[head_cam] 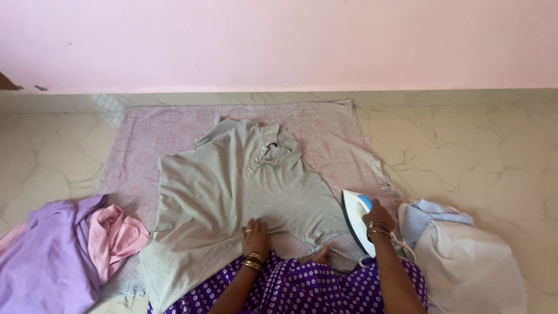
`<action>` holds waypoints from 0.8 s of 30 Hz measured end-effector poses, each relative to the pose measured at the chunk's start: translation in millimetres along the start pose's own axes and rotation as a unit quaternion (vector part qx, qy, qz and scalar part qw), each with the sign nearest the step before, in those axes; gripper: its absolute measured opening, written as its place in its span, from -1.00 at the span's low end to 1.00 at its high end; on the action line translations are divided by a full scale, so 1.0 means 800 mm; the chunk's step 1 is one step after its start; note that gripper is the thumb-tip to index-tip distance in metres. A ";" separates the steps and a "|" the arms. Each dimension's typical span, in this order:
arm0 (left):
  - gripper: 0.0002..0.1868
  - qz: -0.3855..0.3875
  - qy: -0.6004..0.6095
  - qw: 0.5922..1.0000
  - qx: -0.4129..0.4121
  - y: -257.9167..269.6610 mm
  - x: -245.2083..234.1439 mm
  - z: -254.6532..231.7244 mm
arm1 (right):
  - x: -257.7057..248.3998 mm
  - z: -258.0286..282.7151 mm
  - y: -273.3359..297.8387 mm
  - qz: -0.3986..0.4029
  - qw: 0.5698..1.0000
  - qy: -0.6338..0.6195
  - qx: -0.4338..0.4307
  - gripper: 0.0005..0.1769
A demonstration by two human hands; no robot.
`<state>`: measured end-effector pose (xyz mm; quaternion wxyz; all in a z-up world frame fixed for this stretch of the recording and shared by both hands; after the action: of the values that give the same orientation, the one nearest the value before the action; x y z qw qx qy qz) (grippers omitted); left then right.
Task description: The person irons a light-colored shirt laid out on a patterned cloth on the floor. They use a handheld electric iron to smooth the fabric, adjusting the shirt's position and ironing different sections including the body and collar.
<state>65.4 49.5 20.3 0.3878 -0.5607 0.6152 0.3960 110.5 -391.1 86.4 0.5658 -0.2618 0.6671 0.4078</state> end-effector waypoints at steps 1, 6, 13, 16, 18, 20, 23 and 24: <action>-0.60 0.001 -0.012 1.000 -0.025 0.001 -0.014 0.018 | -0.002 -0.006 -0.003 -0.001 1.000 -0.008 0.005 -0.45; -0.64 0.080 -0.139 0.982 -0.097 0.028 -0.077 0.093 | -0.010 -0.024 -0.019 0.005 0.999 -0.037 0.031 -0.38; -0.71 0.073 -0.145 0.984 -0.079 0.051 -0.111 0.086 | -0.039 -0.019 -0.038 -0.236 0.869 -0.435 -0.019 -0.37; -0.72 0.118 -0.154 0.975 -0.105 0.046 -0.105 0.085 | -0.015 -0.005 -0.042 -0.202 0.733 -0.647 -0.059 -0.43; -0.71 0.097 -0.141 0.980 -0.096 0.046 -0.110 0.083 | -0.004 -0.003 -0.025 -0.239 0.711 -0.655 -0.090 -0.52; -0.73 0.083 -0.137 0.983 -0.091 0.046 -0.115 0.083 | -0.006 -0.005 0.003 -0.337 0.755 -0.550 -0.116 -0.66; -0.76 0.087 -0.142 0.982 -0.086 0.050 -0.111 0.081 | 0.017 -0.020 -0.006 -0.279 0.736 -0.615 -0.047 -0.57; -0.74 0.086 -0.141 0.983 -0.083 0.047 -0.111 0.080 | 0.018 -0.020 -0.006 -0.271 0.720 -0.636 -0.062 -0.59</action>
<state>36.0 144.6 79.7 0.3873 -0.4748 0.5647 0.5528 102.2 -405.7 71.9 0.9259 -0.1443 0.0239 0.3482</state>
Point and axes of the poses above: each hand's wrist, its own y-axis away from the middle knuckle, its own x-axis out of the palm, z = x × y, the point moved 8 cm from there along -y, towards the middle knuckle, and after that the axes turned 11 degrees about y, right-handed, at the moved point
